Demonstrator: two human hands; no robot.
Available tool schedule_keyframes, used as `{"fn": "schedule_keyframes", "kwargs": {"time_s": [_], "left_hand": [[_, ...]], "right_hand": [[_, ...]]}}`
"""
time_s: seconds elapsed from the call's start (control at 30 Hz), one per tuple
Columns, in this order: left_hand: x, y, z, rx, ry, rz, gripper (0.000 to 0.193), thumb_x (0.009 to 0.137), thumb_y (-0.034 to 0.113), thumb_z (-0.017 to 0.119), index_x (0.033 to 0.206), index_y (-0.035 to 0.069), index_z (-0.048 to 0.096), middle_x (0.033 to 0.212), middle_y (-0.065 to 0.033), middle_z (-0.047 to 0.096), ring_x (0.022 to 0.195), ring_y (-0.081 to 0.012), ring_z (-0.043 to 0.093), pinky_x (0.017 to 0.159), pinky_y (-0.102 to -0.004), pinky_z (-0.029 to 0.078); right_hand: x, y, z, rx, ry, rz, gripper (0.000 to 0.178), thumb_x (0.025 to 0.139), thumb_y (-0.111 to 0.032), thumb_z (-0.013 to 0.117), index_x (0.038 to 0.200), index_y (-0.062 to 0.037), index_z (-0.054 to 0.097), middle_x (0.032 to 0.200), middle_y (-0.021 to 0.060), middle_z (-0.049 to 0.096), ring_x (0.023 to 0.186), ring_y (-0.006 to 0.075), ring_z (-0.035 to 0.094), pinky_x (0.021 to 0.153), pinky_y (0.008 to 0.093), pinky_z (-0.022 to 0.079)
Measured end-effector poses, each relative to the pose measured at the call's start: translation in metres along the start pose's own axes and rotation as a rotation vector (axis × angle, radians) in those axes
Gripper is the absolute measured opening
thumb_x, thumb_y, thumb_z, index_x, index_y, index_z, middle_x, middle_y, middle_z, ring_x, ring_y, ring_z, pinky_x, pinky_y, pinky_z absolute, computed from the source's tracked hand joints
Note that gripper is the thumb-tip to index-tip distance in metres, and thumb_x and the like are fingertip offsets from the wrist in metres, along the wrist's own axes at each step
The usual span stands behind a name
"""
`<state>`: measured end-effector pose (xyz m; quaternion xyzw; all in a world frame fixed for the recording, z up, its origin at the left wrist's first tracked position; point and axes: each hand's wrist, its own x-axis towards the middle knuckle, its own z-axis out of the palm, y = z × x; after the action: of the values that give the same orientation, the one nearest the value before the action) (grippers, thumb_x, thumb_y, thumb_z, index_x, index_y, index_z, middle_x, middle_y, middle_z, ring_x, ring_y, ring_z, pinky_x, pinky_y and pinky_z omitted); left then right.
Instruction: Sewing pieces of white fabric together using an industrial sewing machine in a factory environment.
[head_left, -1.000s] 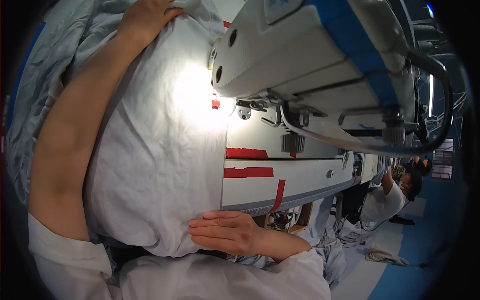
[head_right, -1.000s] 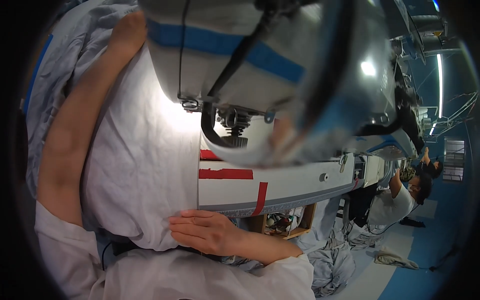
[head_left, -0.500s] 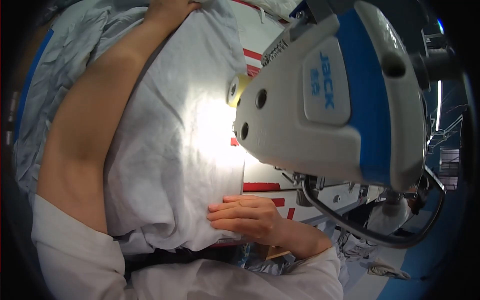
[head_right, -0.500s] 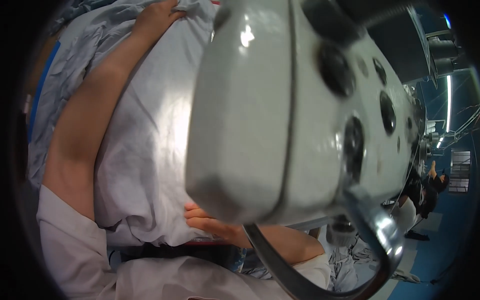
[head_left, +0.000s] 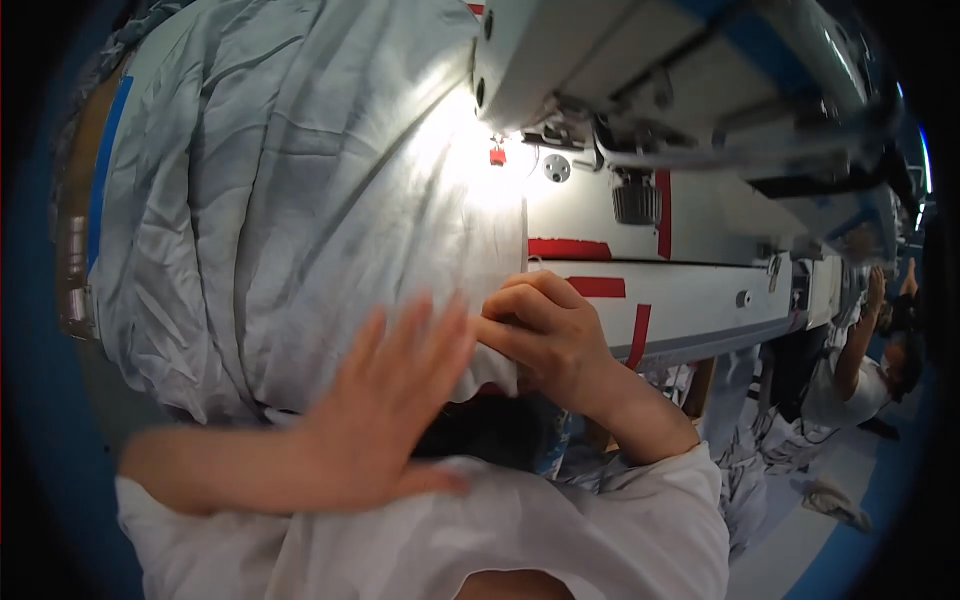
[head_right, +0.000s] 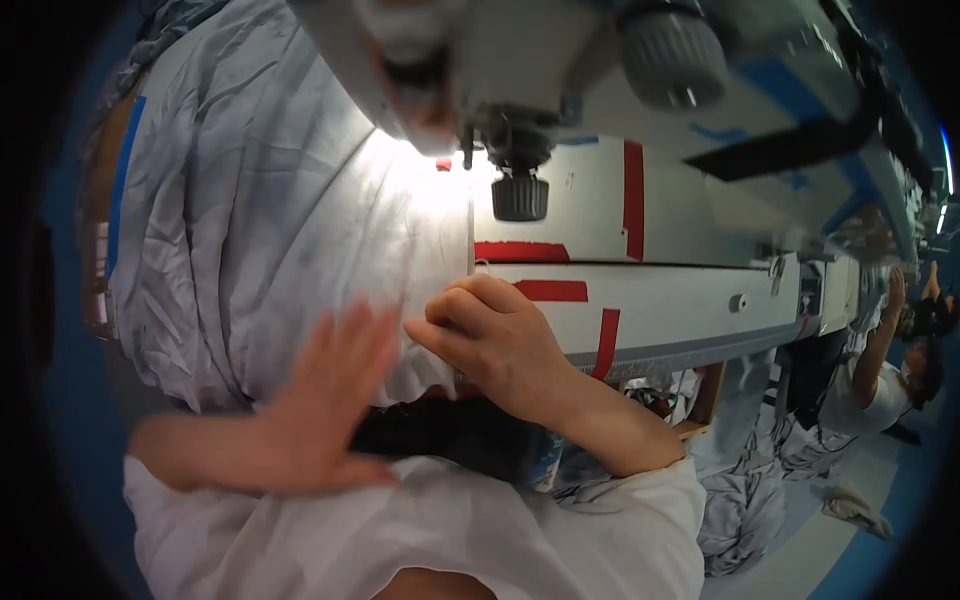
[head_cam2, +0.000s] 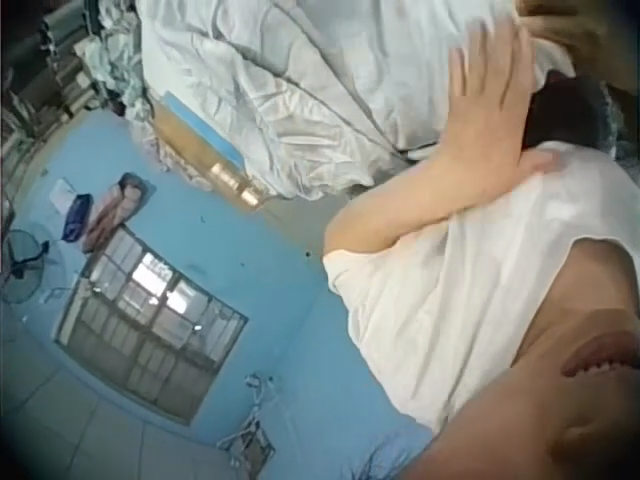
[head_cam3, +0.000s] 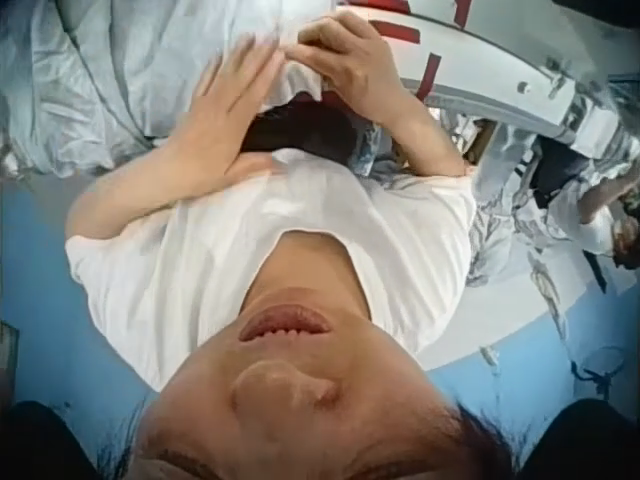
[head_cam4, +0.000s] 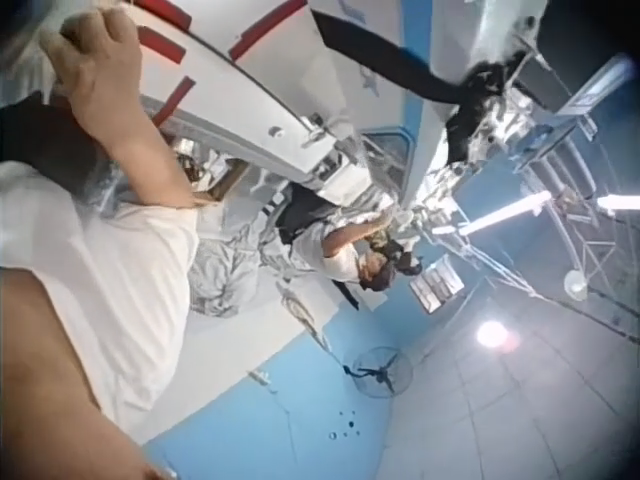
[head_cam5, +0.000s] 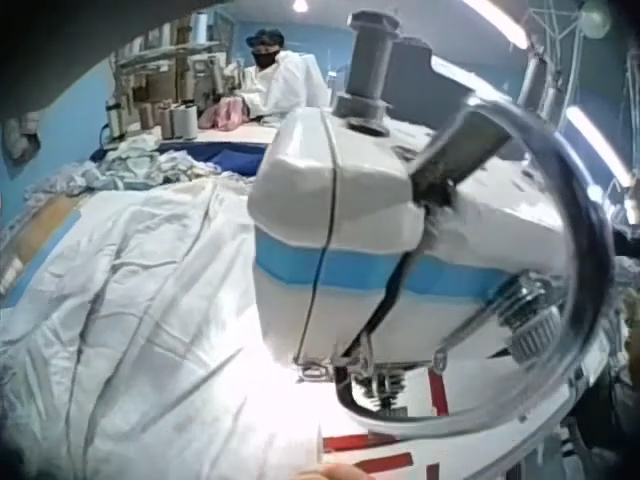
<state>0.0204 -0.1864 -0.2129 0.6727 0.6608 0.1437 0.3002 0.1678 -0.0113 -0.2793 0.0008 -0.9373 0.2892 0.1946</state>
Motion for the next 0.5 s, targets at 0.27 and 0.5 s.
{"fn": "schedule_keyframes", "kwargs": {"time_s": [0.27,0.5], "left_hand": [[-0.023,-0.021,0.007,-0.010,0.555,0.096,0.080,0.071,0.021,0.079,0.138,0.001,0.040,0.141,-0.0216,0.041,0.132,-0.0372,0.039,0.107,-0.0442,0.033],[0.017,-0.017,0.061,-0.156,0.544,0.048,0.034,0.074,0.006,0.072,0.106,-0.002,0.062,0.096,-0.0128,0.060,0.084,-0.0291,0.059,0.075,-0.0356,0.049]], "right_hand": [[-0.015,-0.014,0.007,-0.066,0.047,0.032,0.032,0.065,-0.001,0.066,0.095,-0.0097,0.067,0.094,0.0018,0.058,0.085,0.0204,0.058,0.069,0.0300,0.052],[-0.028,-0.020,0.008,-0.019,0.179,0.121,0.036,0.064,-0.003,0.073,0.099,-0.0082,0.065,0.097,0.0048,0.061,0.090,0.0237,0.061,0.071,0.0335,0.053]]}}
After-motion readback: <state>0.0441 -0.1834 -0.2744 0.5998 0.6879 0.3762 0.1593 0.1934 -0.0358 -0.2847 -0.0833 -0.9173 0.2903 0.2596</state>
